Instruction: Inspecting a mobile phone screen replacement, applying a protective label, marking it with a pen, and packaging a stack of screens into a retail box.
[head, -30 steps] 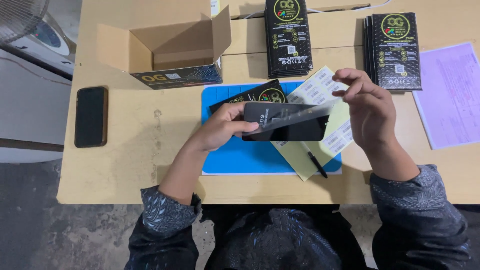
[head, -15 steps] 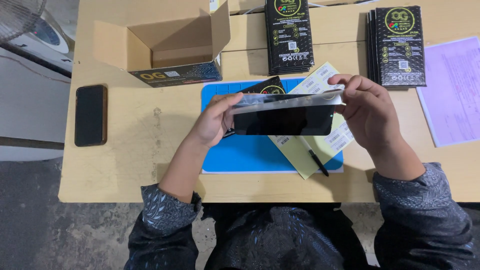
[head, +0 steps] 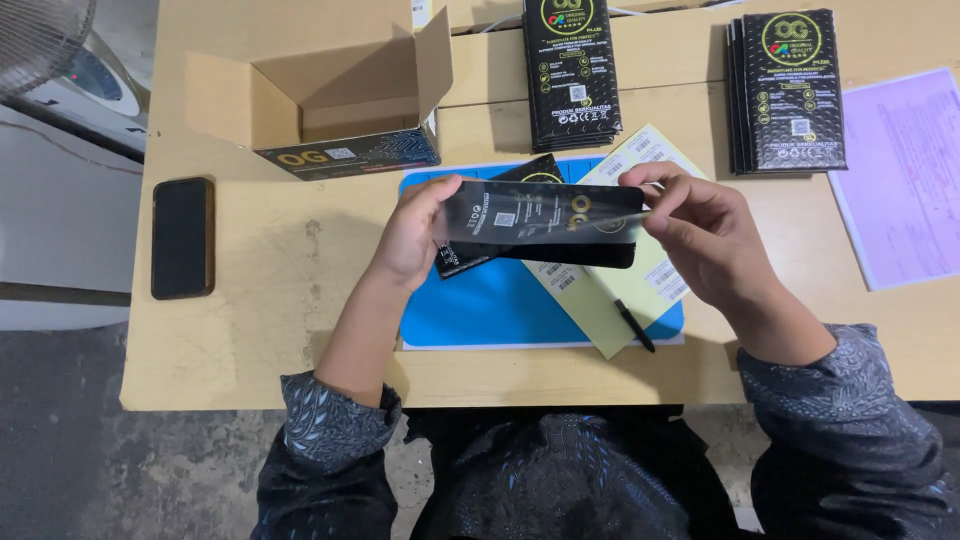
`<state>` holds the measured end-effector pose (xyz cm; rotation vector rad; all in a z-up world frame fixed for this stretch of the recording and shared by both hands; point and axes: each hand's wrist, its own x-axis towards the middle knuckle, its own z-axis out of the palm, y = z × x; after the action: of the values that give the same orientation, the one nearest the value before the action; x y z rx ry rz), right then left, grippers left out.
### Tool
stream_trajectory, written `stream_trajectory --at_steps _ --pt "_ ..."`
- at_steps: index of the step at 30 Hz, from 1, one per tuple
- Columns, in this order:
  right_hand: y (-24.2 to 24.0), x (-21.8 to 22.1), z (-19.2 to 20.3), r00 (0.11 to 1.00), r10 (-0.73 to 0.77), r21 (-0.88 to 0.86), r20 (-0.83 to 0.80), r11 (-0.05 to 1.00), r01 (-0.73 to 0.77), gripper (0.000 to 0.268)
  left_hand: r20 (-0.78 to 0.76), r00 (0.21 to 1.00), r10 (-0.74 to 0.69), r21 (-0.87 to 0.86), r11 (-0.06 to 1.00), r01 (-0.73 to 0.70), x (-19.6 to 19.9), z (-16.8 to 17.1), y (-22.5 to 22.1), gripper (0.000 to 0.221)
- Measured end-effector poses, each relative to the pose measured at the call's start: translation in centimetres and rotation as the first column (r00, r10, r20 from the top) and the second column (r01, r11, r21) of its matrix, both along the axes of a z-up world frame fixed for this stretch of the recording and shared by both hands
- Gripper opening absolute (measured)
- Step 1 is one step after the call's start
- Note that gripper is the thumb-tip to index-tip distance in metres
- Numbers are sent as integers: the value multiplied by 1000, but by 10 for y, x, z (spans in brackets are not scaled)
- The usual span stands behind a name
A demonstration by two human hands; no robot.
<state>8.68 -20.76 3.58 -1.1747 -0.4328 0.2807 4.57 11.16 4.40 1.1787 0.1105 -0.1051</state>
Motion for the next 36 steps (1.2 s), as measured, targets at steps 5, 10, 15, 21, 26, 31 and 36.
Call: stream_trajectory --at_steps 5,10,15,21,26,31,36 --pt "-7 12 -22 999 -7 14 -45 1000 7 5 26 1000 -12 53 999 11 0 1 0 27" --pt "1 9 -3 980 -73 7 -187 997 76 8 21 999 -26 133 991 23 -7 19 -12 24" --pt "6 5 17 951 -86 -33 -298 996 80 13 6 999 -35 176 984 33 3 -24 6 25" --pt "7 7 19 924 -101 -42 -368 995 92 14 -34 999 -37 142 989 42 -3 8 -8 25" --pt "3 8 16 941 -120 -61 -318 993 106 13 -12 993 -119 193 974 119 -3 9 -5 29" --pt "-1 9 21 975 -198 -151 -97 972 183 8 91 964 -248 348 915 203 -14 28 -11 35" --pt "-11 6 31 974 -201 -127 104 969 213 14 -8 955 -297 581 775 247 -18 37 -20 45"
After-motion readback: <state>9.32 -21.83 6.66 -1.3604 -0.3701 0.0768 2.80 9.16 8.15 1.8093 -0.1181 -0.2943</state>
